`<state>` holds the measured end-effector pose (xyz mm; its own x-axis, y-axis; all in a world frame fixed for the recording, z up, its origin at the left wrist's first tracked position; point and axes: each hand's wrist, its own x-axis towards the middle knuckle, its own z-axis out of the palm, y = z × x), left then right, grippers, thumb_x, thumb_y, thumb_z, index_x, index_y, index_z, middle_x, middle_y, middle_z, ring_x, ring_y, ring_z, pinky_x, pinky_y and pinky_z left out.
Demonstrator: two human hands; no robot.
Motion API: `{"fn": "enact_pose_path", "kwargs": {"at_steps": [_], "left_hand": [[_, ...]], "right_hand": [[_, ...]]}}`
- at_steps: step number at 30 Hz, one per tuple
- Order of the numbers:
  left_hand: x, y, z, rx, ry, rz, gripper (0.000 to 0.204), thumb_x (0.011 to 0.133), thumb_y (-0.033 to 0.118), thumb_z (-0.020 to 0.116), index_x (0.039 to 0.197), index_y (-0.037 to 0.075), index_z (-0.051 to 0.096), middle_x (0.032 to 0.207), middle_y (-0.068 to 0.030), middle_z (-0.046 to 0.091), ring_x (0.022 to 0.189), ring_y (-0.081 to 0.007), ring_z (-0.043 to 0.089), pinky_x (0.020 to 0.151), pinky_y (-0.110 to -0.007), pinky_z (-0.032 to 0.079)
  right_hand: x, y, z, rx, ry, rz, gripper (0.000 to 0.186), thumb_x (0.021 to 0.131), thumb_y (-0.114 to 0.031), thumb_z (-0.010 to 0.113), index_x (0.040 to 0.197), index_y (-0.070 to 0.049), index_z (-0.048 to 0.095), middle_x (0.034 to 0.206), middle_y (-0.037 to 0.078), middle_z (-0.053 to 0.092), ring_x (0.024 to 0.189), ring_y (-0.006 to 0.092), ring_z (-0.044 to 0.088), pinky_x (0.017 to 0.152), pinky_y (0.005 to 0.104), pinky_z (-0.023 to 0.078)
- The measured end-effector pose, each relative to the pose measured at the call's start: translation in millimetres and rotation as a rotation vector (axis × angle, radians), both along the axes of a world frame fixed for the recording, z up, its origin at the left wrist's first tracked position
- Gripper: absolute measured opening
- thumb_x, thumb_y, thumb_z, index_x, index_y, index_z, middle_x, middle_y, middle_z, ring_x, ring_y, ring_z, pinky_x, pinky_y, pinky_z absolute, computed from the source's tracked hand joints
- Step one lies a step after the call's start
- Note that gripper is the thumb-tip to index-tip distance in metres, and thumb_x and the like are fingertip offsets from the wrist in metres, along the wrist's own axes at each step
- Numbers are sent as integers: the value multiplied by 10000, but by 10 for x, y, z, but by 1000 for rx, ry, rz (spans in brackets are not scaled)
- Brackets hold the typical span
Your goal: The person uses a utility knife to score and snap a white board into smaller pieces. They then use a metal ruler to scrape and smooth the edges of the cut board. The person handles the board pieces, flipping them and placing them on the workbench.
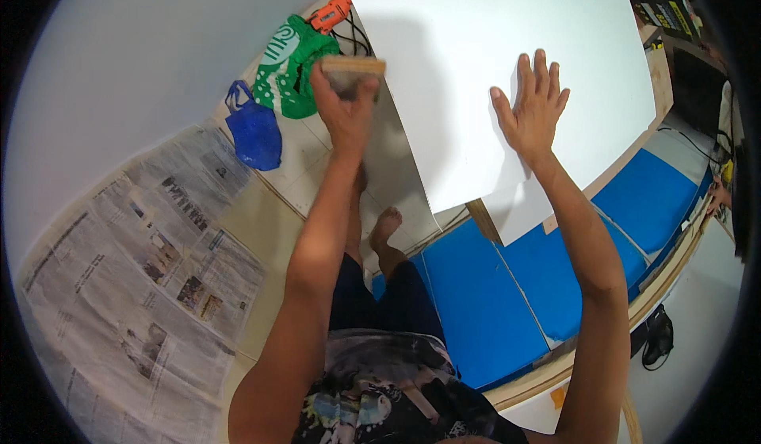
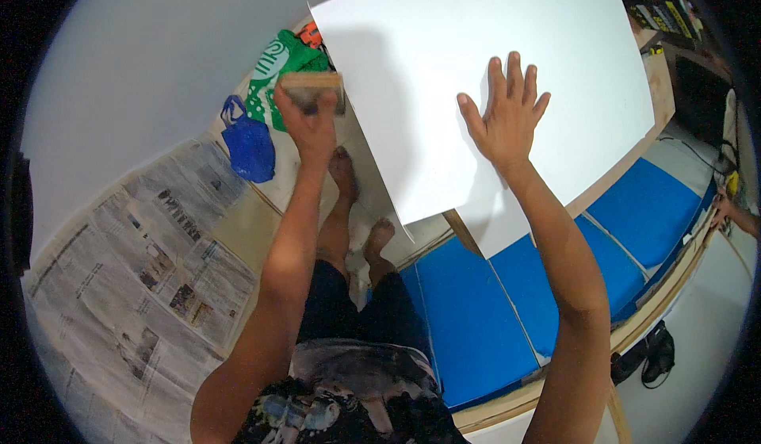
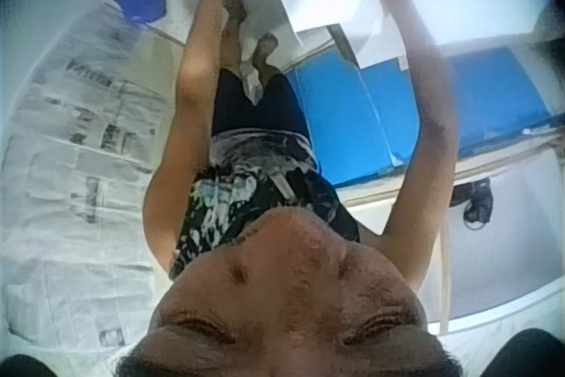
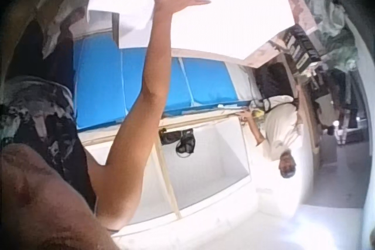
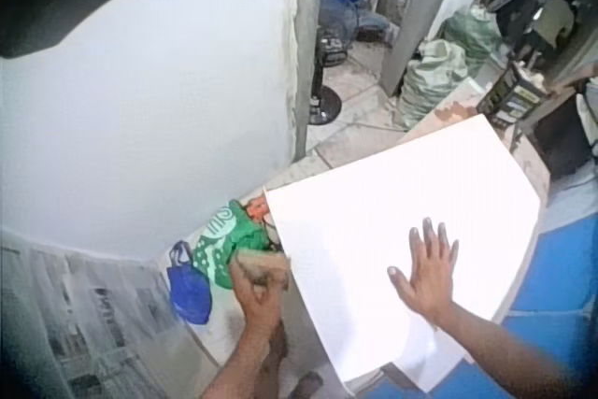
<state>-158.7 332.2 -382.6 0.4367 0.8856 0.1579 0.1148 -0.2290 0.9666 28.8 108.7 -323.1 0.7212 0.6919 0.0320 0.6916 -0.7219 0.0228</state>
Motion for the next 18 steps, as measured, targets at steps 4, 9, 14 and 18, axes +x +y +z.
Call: {"fn": "enact_pose_path", "kwargs": {"at_steps": [4,9,14,18], "left_hand": [[-853,-1103,3,-179,151,-94,784,816,328,808,1356,-18,358,1229,-190,482,1134,-283,502,988,-412,410],[-1685,-1990,198,79,255,-527,743,819,408,789,1299,18,377,1141,-178,491,995,-280,555,920,-427,446],[-1476,-1932,73,-546,60,-37,796,847,496,735,1319,3,325,1137,-146,458,1017,-262,530,980,-418,399],[-1300,-2079,-137,-435,7,-48,710,899,470,679,1288,-8,326,1092,-120,439,1056,-241,486,926,-386,424]], "right_hand": [[-5,45,-30,76,-38,-31,823,879,-652,538,1478,-101,415,1577,203,260,1460,473,150,1081,749,93],[-28,40,-33,101,-28,-40,817,874,-664,535,1468,-112,433,1577,206,258,1461,472,151,1085,747,95],[3,35,-46,87,-21,-32,816,889,-651,524,1481,-101,411,1583,201,247,1473,450,135,1118,709,77],[-36,50,-26,60,30,-29,806,905,-616,527,1500,-94,375,1593,201,219,1481,442,104,1126,699,69]]}}
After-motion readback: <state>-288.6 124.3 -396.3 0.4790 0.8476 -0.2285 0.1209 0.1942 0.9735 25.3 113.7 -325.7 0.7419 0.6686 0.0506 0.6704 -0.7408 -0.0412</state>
